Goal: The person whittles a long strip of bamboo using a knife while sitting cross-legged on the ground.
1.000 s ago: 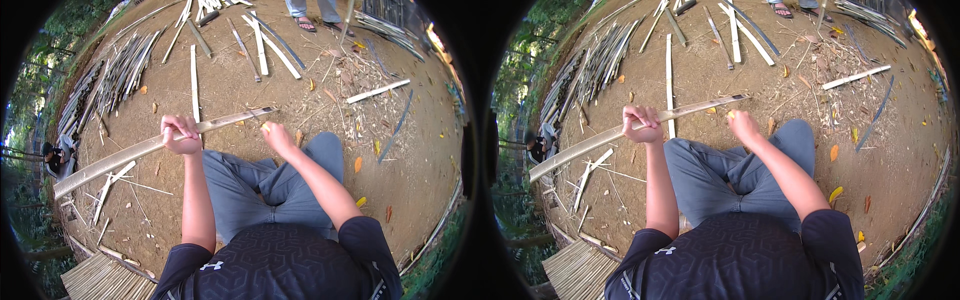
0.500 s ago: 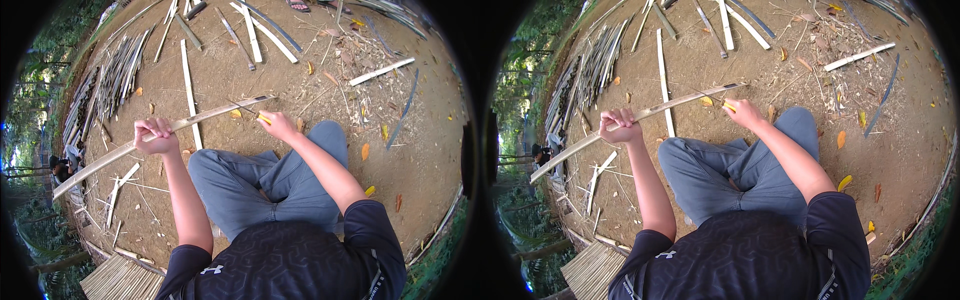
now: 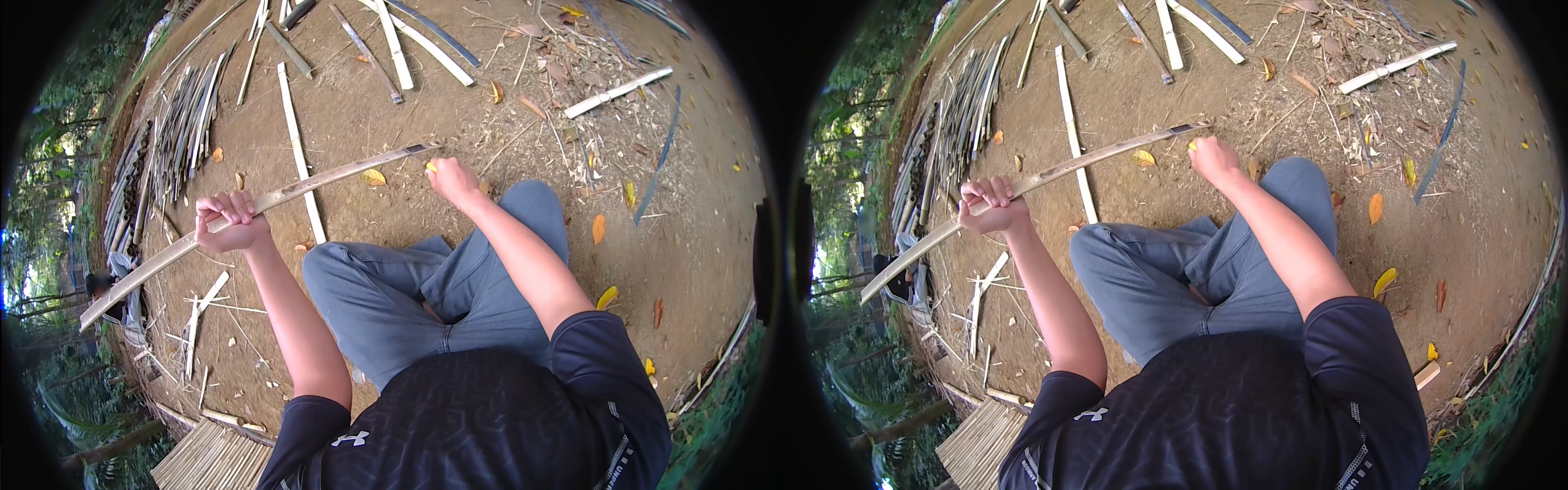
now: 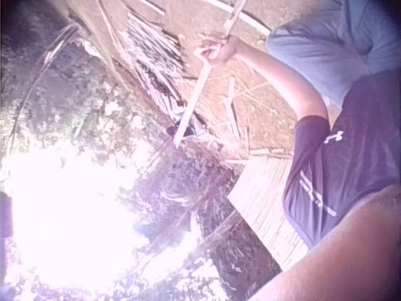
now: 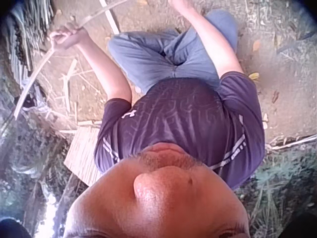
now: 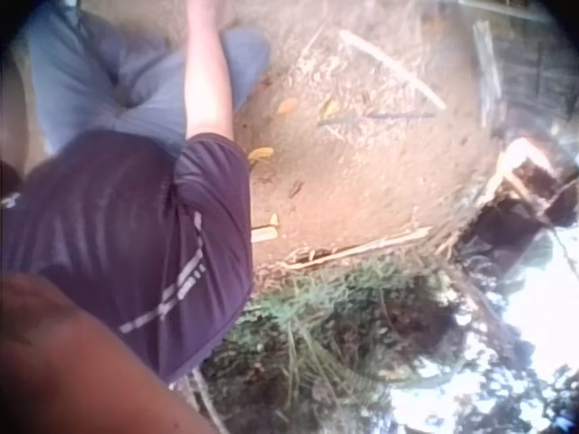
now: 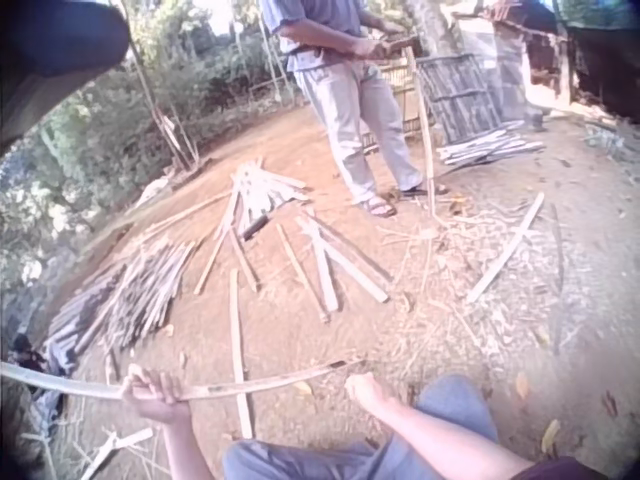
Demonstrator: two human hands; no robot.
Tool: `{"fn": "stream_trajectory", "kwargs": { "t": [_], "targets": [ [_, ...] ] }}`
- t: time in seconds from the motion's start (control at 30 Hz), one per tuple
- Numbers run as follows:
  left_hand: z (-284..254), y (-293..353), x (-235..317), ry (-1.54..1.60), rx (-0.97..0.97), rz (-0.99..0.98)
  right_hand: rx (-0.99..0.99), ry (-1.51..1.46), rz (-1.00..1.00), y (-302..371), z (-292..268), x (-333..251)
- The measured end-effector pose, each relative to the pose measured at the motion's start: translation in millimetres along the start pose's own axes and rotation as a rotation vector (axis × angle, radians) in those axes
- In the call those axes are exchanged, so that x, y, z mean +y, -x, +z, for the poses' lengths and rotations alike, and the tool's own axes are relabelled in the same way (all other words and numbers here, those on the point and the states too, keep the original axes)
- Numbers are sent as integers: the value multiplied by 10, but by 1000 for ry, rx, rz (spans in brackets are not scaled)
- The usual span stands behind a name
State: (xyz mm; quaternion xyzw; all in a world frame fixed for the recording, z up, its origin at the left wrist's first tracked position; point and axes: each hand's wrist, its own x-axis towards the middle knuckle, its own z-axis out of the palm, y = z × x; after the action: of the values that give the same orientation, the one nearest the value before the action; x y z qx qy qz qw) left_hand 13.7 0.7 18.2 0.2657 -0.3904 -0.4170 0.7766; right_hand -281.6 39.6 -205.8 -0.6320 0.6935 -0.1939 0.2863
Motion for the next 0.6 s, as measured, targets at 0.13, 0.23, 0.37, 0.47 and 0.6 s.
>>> {"fn": "stream_trajectory", "kwargs": {
  "t": [0.13, 0.23, 0.37, 0.47, 0.6],
  "targets": [
    [-68, -139, 50, -76, -82, 57, -40, -119, -66, 227, -29, -359],
    [242, -181, -65, 27, -111, -29, -3, -31, 182, 55, 30, 25],
    [248, -186, -14, -12, -86, -21, -87, -88, 117, 16, -80, -125],
    [323, -184, -31, -5, -90, -23, 32, -79, 162, -23, 157, 1],
    [319, -187, -49, -19, -119, -5, 13, -64, 270, -84, 203, 140]
  ]
}}
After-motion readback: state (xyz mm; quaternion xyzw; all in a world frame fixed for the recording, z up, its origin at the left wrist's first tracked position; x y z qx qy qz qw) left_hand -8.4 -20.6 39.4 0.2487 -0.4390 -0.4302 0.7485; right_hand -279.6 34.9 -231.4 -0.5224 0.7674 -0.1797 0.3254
